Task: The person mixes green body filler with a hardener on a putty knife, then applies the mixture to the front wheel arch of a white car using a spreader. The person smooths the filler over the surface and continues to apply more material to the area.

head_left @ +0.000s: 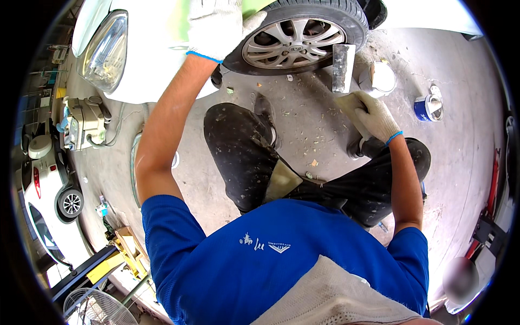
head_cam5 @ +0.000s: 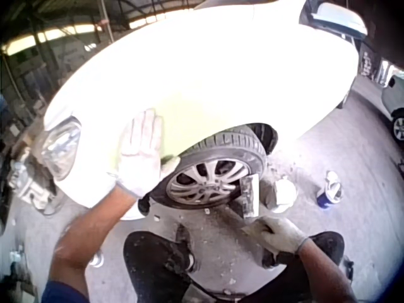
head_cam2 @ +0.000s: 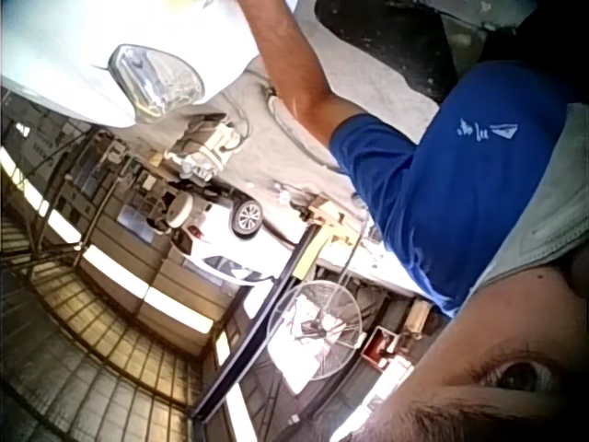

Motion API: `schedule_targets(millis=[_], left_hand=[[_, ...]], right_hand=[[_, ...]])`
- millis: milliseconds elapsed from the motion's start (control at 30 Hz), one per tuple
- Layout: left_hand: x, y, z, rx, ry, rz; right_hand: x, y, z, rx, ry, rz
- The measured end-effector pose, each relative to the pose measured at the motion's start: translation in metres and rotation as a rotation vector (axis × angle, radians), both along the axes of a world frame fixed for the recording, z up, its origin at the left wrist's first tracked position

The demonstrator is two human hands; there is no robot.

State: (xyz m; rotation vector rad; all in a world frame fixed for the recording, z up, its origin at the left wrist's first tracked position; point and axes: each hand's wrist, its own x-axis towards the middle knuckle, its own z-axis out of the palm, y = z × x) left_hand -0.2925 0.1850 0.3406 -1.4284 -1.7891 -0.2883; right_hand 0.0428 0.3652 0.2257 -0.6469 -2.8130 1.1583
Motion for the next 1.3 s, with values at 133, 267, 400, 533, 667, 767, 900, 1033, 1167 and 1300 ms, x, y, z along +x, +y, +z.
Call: schedule_targets(millis=[133, 267, 400, 533, 667, 767, 900, 1033, 1167, 1300], left_hand=[[0.003, -0.002, -0.008, 0.014, 0.004, -0.008], [0.013, -0.006, -0.016, 0.066, 0.003, -0.008], [0.054, -0.009, -0.021, 0.054, -0.160, -0.010], [0.123, 0.032, -0.033, -0.635, -0.784, -0.147], [0.151, 0.055, -0.066, -0.604, -0.684, -0.341], [0.144, 0.061, -0.106, -0.549, -0.705, -0.355], [0.148, 0.061, -0.119, -0.708, -0.670, -0.312], [0.163, 0.055, -0.127, -0.625, -0.638, -0.382], [0.167, 0.052, -0.127, -0.675, -0.602, -0.420], [0.176, 0.050, -0.122, -0.676, -0.612, -0.445]], right_hand=[[0.000, -0.001, 0.003, -0.008, -0.013, -0.012], [0.000, 0.003, 0.004, -0.042, 0.033, -0.072], [-0.011, 0.025, 0.023, -0.104, 0.383, -0.227], [-0.076, 0.034, 0.121, 0.106, 0.573, -0.151], [-0.146, 0.050, 0.184, 0.528, 0.672, 0.136], [-0.182, 0.055, 0.226, 0.750, 0.532, 0.323], [-0.221, 0.054, 0.252, 0.923, 0.399, 0.466], [-0.234, 0.061, 0.265, 0.983, 0.325, 0.509], [-0.239, 0.066, 0.269, 1.011, 0.284, 0.515], [-0.239, 0.072, 0.273, 1.030, 0.262, 0.520]])
